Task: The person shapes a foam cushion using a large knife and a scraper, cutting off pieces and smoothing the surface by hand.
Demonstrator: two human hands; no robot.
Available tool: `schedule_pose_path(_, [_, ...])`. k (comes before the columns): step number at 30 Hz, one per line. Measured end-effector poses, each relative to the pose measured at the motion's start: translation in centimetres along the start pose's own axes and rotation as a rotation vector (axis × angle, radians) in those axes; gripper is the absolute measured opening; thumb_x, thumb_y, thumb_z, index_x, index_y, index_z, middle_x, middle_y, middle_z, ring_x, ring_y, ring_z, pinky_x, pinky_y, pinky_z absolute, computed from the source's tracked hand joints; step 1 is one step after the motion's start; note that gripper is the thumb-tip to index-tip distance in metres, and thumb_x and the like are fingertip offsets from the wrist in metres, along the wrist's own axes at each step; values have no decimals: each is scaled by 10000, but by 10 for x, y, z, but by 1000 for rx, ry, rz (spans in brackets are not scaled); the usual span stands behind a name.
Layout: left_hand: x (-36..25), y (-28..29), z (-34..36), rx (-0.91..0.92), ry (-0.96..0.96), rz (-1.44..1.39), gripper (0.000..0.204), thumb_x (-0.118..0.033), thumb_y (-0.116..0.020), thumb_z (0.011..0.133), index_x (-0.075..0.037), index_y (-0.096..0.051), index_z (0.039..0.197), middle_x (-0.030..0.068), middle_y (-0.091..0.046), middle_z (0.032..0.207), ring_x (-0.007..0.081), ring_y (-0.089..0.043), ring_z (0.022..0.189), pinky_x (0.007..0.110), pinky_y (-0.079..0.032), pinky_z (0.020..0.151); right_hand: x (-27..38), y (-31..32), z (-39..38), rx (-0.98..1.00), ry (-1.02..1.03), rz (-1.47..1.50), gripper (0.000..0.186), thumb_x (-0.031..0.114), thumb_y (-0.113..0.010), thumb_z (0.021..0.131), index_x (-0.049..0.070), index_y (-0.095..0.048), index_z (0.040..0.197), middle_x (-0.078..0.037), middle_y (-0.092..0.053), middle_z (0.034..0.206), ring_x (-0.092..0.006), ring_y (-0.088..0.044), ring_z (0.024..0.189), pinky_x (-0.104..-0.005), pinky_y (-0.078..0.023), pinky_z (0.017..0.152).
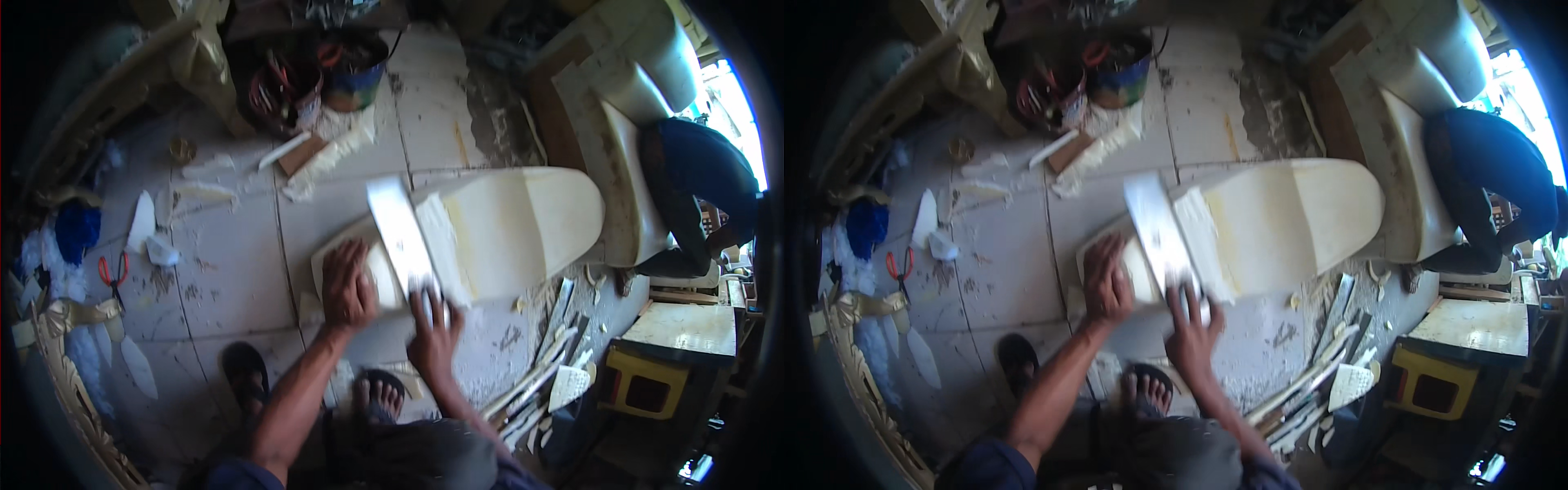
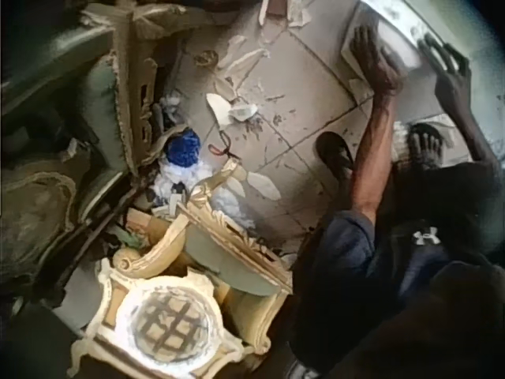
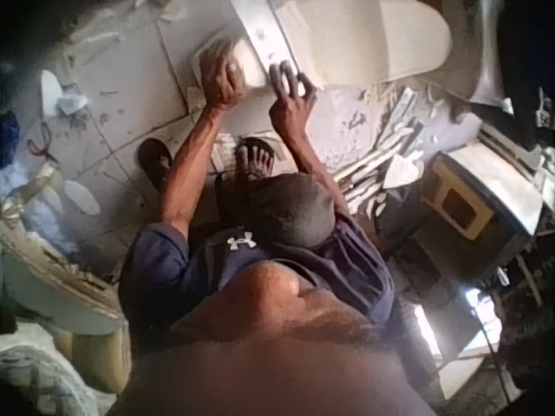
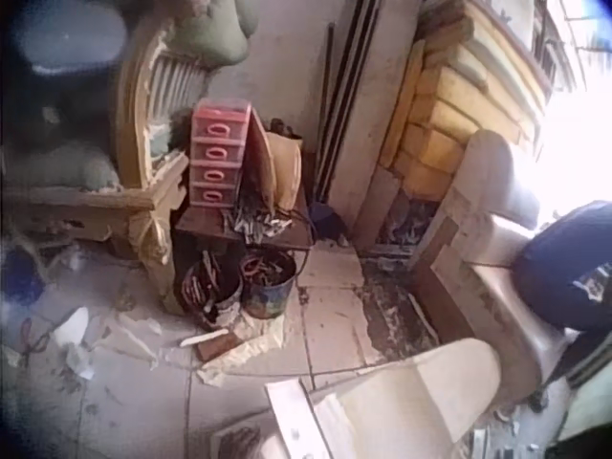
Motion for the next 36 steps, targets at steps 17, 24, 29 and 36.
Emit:
schedule_pose_path(17, [-2, 4, 20, -12, -31, 28, 471, -188, -414, 990, 46, -593, 1357, 236, -605, 1371, 416, -550, 1313, 552, -356, 1147, -47, -3, -106, -43, -39, -21, 659, -98, -561, 725, 71, -659, 1354, -233, -596, 1417, -407, -505, 1300, -534, -357, 1101])
schedule_pose_path(24, [-1, -1, 10, 23, -17, 5, 501, -196, -425, 979, 41, -576, 1394, 235, -602, 1381, 409, -552, 1319, 544, -339, 1170, -71, -3, -124, -8, -30, -84, 641, -117, -542, 713, 21, -667, 1326, -227, -603, 1419, -437, -492, 1318, -533, -344, 1121])
schedule_pose_path(29, [-1, -2, 10, 46, -25, 20, 516, -193, -401, 981, 32, -562, 1416, 231, -604, 1383, 400, -545, 1333, 552, -323, 1179, -57, 15, 20, -30, -75, -67, 707, -120, -515, 753, 92, -605, 1421, -229, -589, 1435, -438, -472, 1298, -530, -355, 1118])
schedule_pose_path(36, [-10, -2, 5, 42, -11, 38, 518, -207, -403, 980, 27, -555, 1417, 219, -604, 1379, 402, -544, 1324, 543, -324, 1166, -92, 15, -113, -35, -91, -138, 732, -143, -538, 670, 41, -643, 1370, -228, -599, 1422, -401, -492, 1358, -543, -344, 1119])
Point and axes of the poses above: each hand's wrist, its own z-axis towards the middle knuckle, its own y-axis out of the back of the hand, x = y × z, the point moved 9 cm from there along z, towards the middle knuckle
